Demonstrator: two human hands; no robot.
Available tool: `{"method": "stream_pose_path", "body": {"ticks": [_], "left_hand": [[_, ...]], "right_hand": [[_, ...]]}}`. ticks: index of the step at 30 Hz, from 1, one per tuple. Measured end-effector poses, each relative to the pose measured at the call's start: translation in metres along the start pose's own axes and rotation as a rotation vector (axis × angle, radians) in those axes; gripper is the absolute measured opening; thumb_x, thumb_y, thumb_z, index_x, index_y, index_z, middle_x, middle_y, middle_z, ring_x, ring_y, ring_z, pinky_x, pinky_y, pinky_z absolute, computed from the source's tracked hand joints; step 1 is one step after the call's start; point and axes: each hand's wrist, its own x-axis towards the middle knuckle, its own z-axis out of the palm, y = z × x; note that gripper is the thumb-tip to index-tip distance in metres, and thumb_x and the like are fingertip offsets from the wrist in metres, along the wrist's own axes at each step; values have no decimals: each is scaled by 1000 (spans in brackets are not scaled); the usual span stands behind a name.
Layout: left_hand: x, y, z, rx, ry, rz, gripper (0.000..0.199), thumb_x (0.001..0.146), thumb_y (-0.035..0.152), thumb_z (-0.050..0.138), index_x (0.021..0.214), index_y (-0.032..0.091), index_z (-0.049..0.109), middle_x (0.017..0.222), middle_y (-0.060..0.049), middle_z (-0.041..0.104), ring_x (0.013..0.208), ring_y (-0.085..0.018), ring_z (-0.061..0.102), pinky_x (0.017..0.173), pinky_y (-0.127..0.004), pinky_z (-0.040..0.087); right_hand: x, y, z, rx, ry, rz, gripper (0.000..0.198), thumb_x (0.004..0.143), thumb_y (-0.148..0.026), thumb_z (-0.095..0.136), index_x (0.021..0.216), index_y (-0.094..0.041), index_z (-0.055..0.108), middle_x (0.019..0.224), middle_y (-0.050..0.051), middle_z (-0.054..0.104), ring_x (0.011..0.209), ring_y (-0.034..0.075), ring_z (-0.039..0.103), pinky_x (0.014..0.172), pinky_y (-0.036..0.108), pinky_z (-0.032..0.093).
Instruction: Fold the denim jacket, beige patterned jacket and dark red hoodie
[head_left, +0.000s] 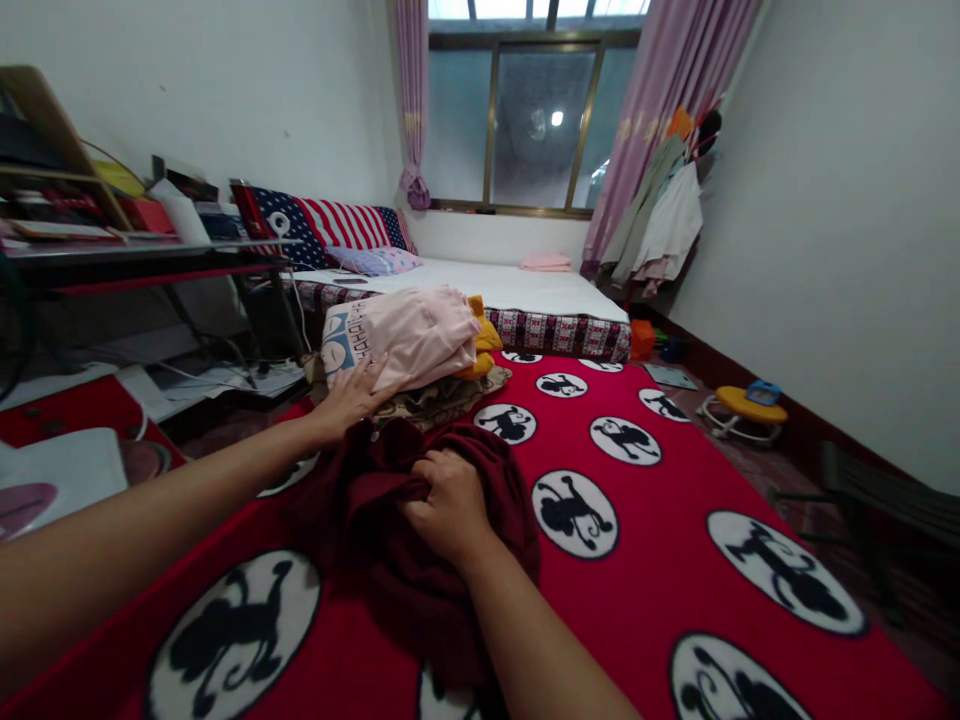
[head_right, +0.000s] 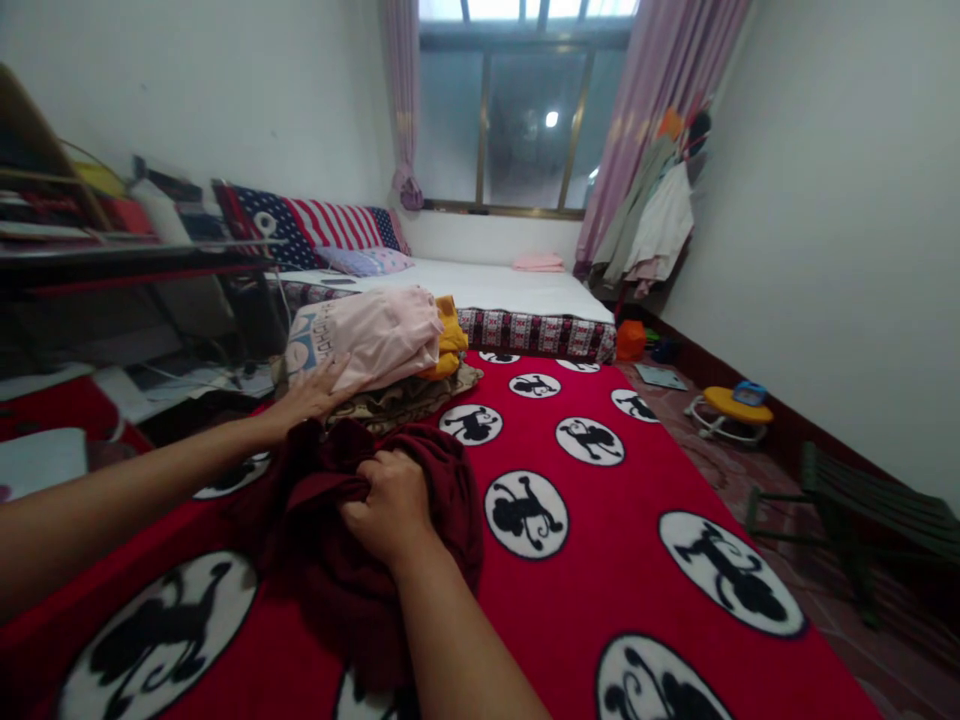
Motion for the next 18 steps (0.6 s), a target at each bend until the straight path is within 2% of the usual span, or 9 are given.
{"method": "stream_pose_path", "body": {"ticks": [4,8,10,12,15,18], "left_hand": [[7,2,12,10,-13,-37,79,85,25,59,152,37,20,163,-10,-5,146,-42,-4,111,-65,12],[15,-3,1,15,-74,26,94,76,12,66,152,40,18,163,-11,-7,146,-40,-7,111,-64,13],[15,-6,-5,12,-99,81,101,71,8,69,152,37,18,162,-14,-10,146,-40,-8,110,-64,14],[14,-9,-9,5,-114,111,102,67,9,72,153,32,21,161,-18,-10,145,-43,-8,109,-67,14],[14,-18,-11,0,-139,149,102,64,12,73,152,27,24,160,-22,-9,145,-45,-4,108,-67,15],[18,-28,-10,0,-164,233,105,61,13,73,152,25,22,160,-22,-10,145,-44,-2,109,-62,17]], "right_hand": [[-1,0,1,-1,2,8,8,72,-24,68,67,-19,64,75,2,64,75,16,52,68,26,33],[-1,-1,1,74,19,17,7,69,-22,68,65,-19,63,73,1,62,73,15,51,67,27,32],[-1,0,0,178,6,37,9,67,-20,66,60,-18,60,66,-1,58,66,13,48,64,26,30],[0,3,-2,355,-53,89,16,66,-21,64,53,-17,55,57,-4,49,57,10,42,59,25,27],[0,10,-10,747,-184,284,27,65,-29,63,48,-17,47,50,-6,35,50,7,30,53,23,24],[2,15,-19,1118,-284,463,24,58,-30,66,48,-17,49,48,-7,36,48,6,28,50,22,25]]}}
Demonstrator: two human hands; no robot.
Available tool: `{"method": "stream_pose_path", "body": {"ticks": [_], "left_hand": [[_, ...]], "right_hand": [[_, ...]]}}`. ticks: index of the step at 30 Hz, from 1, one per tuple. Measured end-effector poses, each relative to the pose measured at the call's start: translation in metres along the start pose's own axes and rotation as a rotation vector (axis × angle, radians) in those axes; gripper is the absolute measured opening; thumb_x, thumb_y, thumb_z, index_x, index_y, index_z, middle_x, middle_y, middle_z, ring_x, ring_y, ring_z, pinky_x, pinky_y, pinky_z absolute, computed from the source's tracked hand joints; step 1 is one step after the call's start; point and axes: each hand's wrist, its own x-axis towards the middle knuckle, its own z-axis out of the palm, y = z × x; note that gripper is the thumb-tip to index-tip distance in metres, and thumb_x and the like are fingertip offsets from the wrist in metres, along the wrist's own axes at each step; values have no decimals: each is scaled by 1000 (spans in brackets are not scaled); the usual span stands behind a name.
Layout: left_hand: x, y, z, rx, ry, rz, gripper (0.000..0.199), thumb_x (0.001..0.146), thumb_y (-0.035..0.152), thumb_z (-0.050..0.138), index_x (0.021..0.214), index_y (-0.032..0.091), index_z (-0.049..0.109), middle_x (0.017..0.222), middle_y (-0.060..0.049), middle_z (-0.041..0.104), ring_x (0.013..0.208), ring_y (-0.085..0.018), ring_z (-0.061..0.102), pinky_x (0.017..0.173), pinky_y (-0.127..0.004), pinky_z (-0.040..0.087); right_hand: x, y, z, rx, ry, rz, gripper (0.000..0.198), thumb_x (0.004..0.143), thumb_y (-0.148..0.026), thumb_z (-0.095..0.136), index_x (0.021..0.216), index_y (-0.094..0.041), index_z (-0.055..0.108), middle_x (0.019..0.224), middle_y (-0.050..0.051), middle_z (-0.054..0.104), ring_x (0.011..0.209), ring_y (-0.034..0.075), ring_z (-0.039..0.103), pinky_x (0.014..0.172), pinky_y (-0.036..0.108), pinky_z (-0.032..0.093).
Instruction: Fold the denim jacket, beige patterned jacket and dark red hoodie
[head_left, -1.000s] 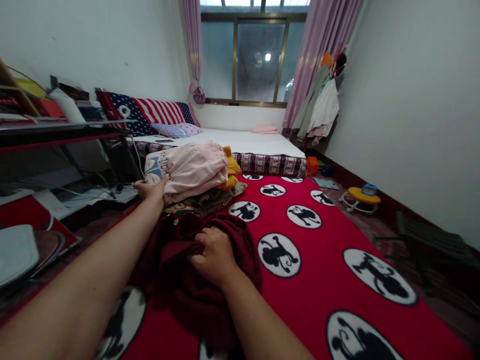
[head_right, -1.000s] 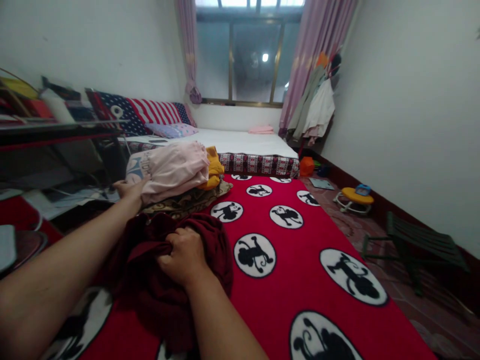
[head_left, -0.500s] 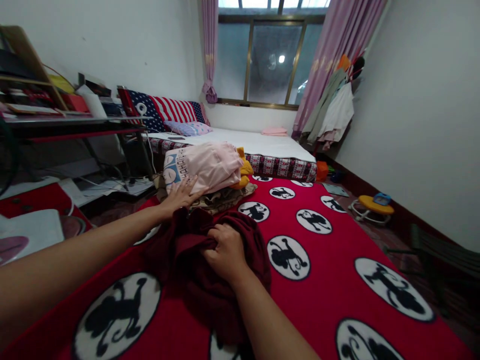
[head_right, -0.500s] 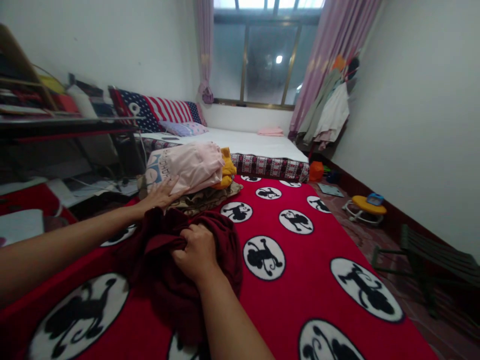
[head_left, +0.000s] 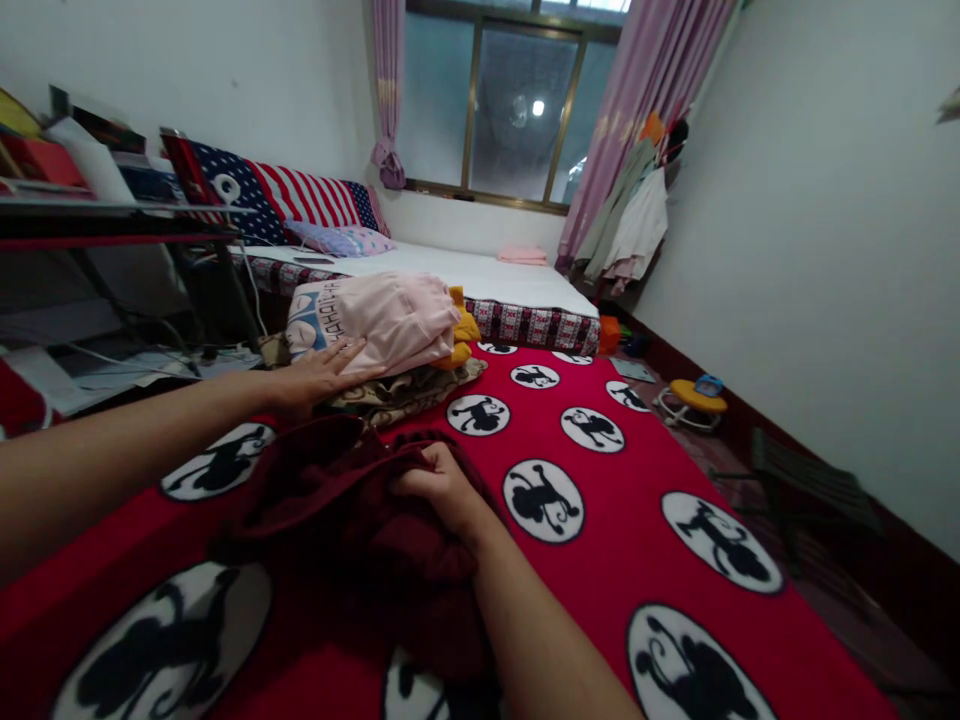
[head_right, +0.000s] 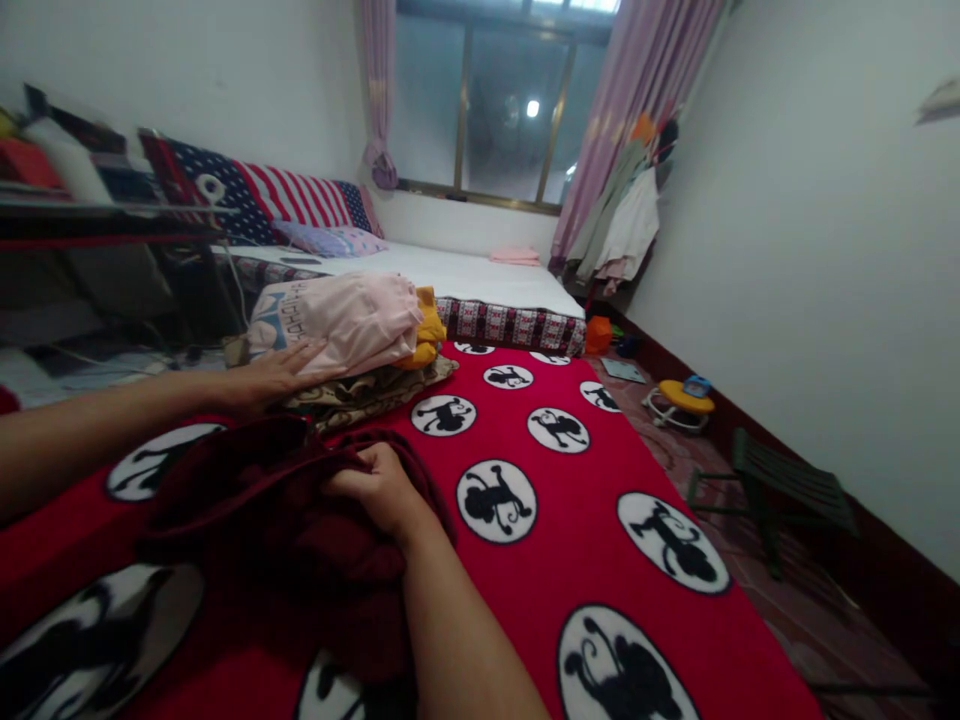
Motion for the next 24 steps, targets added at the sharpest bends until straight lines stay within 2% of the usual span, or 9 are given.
{"method": "stream_pose_path", "body": {"ticks": [2,6,12,15,20,24], "left_hand": [[1,-3,1,4,0,22,104,61,19,75,152,23,23,160,-22,-9,145,-44,-1,110,-61,19],[1,2,11,42,67,-41,97,67,30,74,152,26,26,161,-21,-5,145,-45,0,108,-64,19],[6,9,37,180,305,-112,76,80,13,58,149,33,33,161,-16,11,146,-40,12,106,-61,24],[8,8,35,197,330,-98,76,77,15,63,147,31,38,160,-17,13,145,-40,15,107,-57,26],[10,-4,23,149,350,-24,87,69,18,72,147,30,37,162,-13,10,145,-38,15,111,-54,21],[14,-8,29,61,375,-45,94,61,20,78,146,31,39,163,-9,9,145,-38,15,113,-54,17]], "right_hand": [[-1,-4,-2,120,-23,28,19,55,-27,67,49,-16,52,49,-7,41,48,6,30,51,21,27],[-1,-7,0,173,-4,41,16,53,-24,69,49,-16,56,48,-7,44,48,6,33,52,21,29],[2,-3,2,173,2,53,15,51,-27,72,55,-15,64,51,-5,53,51,8,41,56,22,34],[2,0,2,160,8,57,20,51,-30,73,61,-14,67,55,-5,56,54,9,45,58,23,35],[1,-1,2,138,19,61,21,50,-32,74,54,-15,63,50,-6,50,51,7,39,53,21,30],[1,-2,3,132,27,70,22,50,-32,74,51,-15,61,48,-7,48,50,7,38,52,21,29]]}}
